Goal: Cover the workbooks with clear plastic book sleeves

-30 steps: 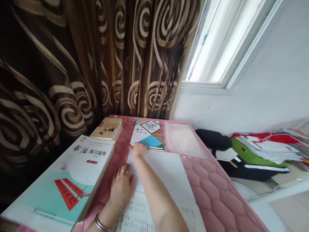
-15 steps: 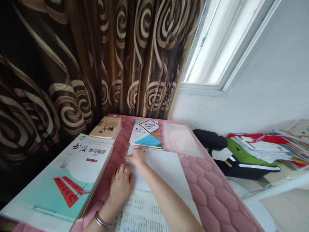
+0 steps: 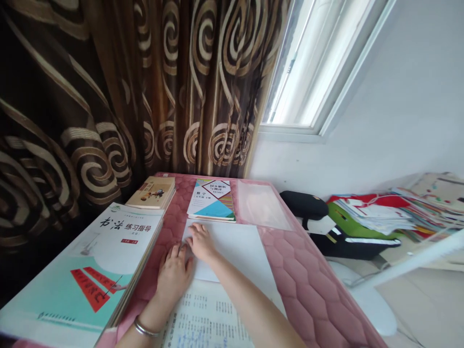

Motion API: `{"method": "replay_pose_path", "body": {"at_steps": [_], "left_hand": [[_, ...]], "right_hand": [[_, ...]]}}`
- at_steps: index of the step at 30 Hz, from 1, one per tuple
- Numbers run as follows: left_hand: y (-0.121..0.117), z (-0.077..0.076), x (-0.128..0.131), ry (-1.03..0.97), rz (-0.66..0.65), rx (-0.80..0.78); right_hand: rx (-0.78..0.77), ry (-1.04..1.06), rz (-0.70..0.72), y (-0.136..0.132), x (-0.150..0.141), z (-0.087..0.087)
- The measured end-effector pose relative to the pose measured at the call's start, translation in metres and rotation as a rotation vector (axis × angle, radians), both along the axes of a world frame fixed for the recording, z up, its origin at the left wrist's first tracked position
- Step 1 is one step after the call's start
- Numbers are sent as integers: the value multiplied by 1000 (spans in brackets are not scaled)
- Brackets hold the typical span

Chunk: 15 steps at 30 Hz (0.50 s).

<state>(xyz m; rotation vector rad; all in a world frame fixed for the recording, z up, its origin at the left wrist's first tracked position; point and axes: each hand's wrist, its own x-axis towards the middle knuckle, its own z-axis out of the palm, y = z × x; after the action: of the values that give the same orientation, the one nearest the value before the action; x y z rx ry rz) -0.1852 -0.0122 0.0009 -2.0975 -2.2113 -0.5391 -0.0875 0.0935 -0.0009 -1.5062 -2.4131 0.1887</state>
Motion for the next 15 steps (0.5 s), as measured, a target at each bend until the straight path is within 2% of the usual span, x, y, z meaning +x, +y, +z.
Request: {"method": "replay_pose_path", "body": {"at_steps": [3,6,9,12,15], "left_hand": [[1,-1,0,13,-13,21],[1,-2,-1,36,-19,32],[0,-1,0,84,-6,39],[1,2,7,167,34,12],[5,6,33,233,-8,-103]], "right_hand": [[-82,-60,69,-21,51,-8],[-199,-131,-48,-39,112,-11],[-233,-143,-188,-53,165,-11],[-233,-99,-219,-62,193,-13],[-218,-70,-205,-64,199,-16]]}}
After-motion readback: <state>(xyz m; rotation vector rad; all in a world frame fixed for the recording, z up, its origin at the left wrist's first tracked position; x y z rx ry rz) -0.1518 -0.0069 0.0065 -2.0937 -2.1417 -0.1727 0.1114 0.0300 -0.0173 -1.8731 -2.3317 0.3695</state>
